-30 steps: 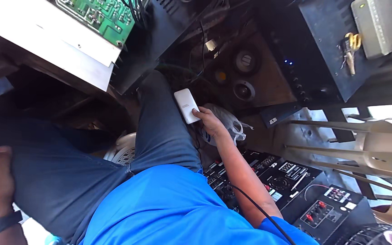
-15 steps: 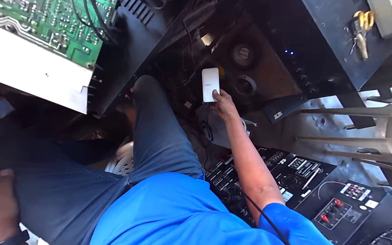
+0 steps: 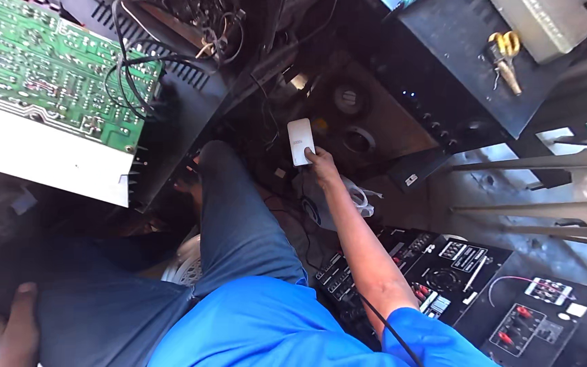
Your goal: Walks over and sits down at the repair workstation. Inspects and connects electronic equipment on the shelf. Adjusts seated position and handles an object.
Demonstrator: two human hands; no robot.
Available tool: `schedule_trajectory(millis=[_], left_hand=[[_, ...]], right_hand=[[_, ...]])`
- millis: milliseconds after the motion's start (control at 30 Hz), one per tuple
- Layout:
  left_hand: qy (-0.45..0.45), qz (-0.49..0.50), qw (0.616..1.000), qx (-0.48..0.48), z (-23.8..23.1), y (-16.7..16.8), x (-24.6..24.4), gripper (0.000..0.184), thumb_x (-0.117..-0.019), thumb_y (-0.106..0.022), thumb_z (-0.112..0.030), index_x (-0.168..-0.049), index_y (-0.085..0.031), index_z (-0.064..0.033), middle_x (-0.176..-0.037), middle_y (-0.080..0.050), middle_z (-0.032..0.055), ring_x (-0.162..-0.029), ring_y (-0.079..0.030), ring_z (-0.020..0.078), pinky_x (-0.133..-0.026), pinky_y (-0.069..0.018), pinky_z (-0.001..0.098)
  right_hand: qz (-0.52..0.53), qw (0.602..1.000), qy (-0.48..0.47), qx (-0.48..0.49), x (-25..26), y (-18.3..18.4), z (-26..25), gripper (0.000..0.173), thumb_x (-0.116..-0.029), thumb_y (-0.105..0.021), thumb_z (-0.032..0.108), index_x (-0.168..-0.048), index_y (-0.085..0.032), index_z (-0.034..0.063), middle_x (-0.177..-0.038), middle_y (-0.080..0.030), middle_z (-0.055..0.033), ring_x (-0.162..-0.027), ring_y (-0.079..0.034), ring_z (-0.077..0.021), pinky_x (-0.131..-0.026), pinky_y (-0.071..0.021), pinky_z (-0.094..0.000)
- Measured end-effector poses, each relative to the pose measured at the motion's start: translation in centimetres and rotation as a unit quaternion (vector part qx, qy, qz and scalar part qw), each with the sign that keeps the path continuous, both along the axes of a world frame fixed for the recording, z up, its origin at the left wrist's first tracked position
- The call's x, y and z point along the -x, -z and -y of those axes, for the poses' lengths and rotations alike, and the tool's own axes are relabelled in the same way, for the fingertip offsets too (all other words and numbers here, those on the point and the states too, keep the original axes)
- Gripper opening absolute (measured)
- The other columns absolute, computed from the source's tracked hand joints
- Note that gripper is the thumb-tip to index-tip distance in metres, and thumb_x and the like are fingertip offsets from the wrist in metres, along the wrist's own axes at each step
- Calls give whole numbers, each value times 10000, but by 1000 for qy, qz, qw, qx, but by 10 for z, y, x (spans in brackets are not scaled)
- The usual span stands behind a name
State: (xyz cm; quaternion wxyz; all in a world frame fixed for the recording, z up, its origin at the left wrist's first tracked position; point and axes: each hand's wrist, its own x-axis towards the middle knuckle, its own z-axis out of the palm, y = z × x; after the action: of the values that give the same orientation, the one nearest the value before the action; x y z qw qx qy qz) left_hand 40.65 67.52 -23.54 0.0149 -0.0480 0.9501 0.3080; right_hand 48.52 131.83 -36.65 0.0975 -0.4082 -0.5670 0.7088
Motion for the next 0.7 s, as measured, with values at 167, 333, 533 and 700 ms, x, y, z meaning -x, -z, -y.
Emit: schedule_trajectory(millis=[167,333,533,700], left_hand=[[-29,45,996,69,-2,-3,-5,829,-1020,-457,-584,-1637,-231,-78,-1682,-210,213,-1573,-194,294,-1285,-160,437],[-5,102,986,136,-1,-12,-16,985,-953,-499,-660,-1652,-140,-66,-1675,-112,299,-1563,-148,420,-1262,-166,554],[254,118,908,-311,-83,-127,-41,384,-1106,-409,-277,-1256,-669,-38,-1226,-725,126,-1156,-692,260,-1066,-532,431],[293,60,762,-574,-153,-199,-47,457,-1071,-419,-99,-1515,-391,4,-1535,-473,165,-1376,-515,320,-1132,-474,442]], right_hand=[[74,997,7,5,-7,7,18,322,-1062,-573,277,-1220,-634,2,-953,-715,-133,-696,-674,-169,-599,-569,-307],[108,993,15,48,-22,12,35,360,-1060,-575,315,-1242,-618,8,-999,-723,-157,-764,-709,-215,-644,-599,-351],[135,990,7,48,-37,14,53,335,-1053,-586,292,-1231,-635,13,-994,-717,-142,-774,-700,-194,-649,-593,-347],[152,988,-14,25,-39,2,66,348,-1052,-582,314,-1246,-624,29,-1050,-698,-139,-850,-689,-205,-712,-588,-378]])
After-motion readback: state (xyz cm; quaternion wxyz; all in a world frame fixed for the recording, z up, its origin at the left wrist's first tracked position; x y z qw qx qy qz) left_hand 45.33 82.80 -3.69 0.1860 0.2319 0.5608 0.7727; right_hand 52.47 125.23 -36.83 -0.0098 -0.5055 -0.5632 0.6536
